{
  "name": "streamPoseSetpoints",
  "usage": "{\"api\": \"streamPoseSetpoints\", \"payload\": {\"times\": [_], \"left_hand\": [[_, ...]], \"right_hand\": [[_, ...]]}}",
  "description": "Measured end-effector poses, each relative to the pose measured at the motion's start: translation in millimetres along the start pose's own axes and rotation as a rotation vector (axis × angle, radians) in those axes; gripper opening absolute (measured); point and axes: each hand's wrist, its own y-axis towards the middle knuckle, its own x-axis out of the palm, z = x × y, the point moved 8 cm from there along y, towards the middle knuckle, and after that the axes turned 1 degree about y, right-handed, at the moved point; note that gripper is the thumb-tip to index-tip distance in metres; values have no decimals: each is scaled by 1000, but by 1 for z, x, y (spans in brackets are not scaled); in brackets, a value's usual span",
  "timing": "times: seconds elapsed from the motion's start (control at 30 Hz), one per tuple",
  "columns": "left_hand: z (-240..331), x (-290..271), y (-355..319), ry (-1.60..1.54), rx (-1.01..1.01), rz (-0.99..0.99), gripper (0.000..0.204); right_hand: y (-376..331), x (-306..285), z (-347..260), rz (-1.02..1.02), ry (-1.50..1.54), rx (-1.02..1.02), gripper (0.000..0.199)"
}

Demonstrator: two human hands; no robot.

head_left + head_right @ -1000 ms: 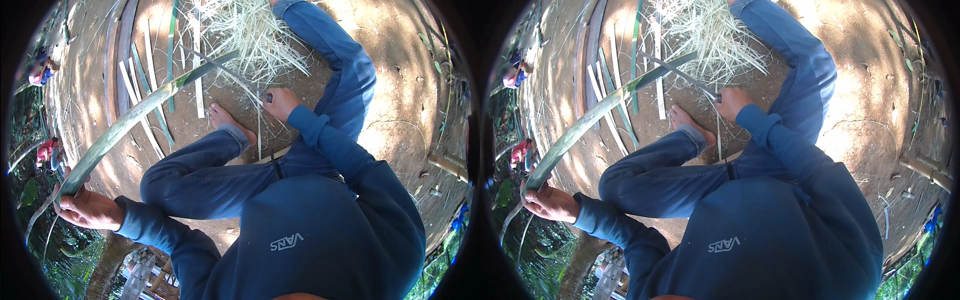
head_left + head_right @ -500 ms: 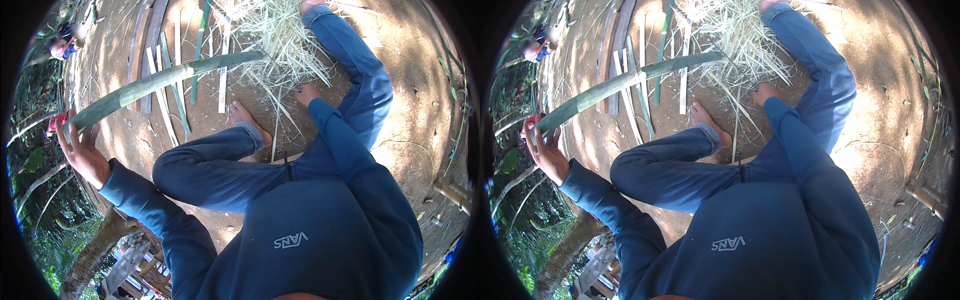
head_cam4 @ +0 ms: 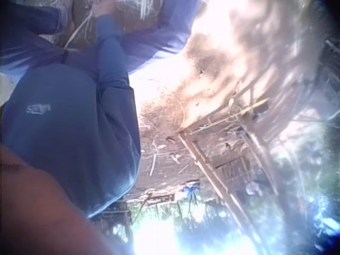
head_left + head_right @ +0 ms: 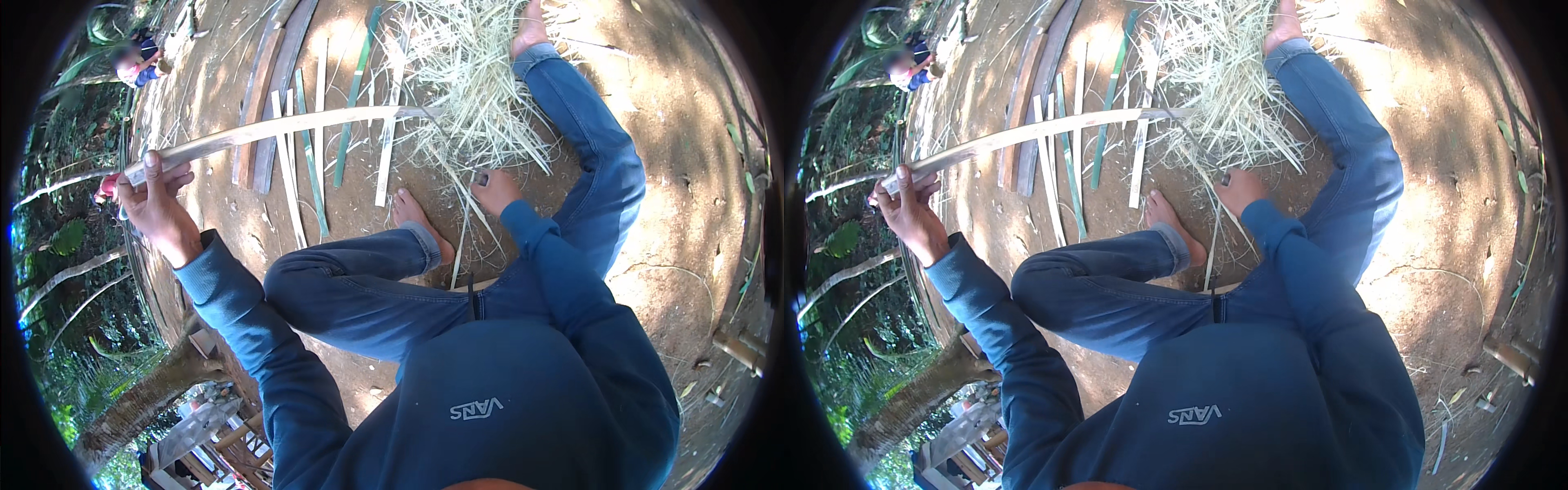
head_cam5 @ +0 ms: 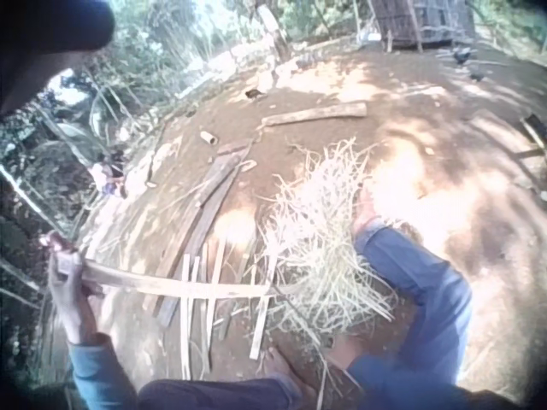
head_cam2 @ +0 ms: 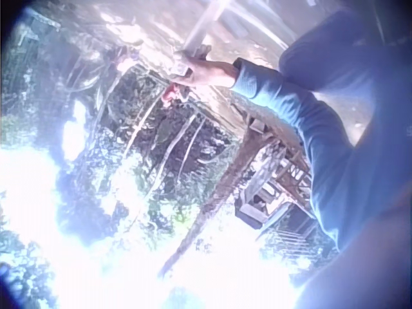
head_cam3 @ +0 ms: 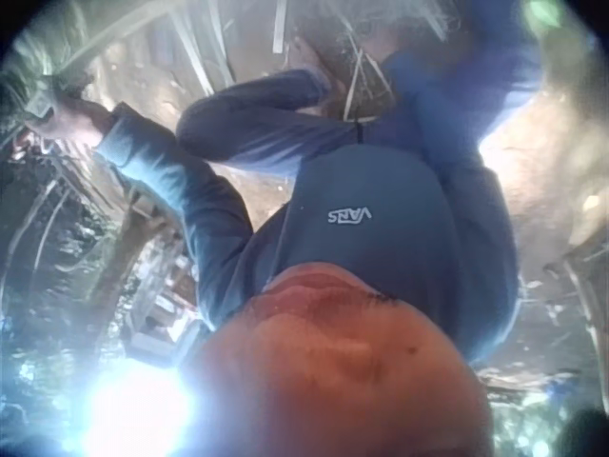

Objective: The person sits on the ground and uses a knife to split a long bamboo stalk into thin strips. They hold the bamboo with one hand and use the knife to shave and separate the material, creating a pile of thin strips on the ground.

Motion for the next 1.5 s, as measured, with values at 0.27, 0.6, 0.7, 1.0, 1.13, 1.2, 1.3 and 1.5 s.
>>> {"api": "streamPoseSetpoints", "payload": {"times": [0.27, 0.6, 0.7, 1.0, 1.13, 1.2, 1.3, 1.5], "left_hand": [[30, 23, -17, 40, 63, 35, 24], [37, 25, -28, -5, 80, 20, 24], [36, 27, -29, -4, 80, 18, 24], [16, 11, -33, 3, 49, 51, 25], [19, 8, -33, 2, 39, 55, 26], [8, 8, -31, 21, 25, 85, 24], [9, 12, -31, 38, 48, 91, 22], [5, 14, -35, 68, 55, 42, 23]], "right_hand": [[-89, -34, -166, -87, 205, -391, 27], [-85, -32, -147, -80, 128, -344, 26], [-72, -25, -128, -42, 113, -286, 27], [25, 15, 49, -19, -16, 109, 30], [18, 16, 51, -58, -94, 122, 30], [5, 9, 28, -9, -63, 27, 30], [-20, 9, -25, 19, 70, -136, 31], [-47, 20, -87, -14, 120, -296, 30]]}}
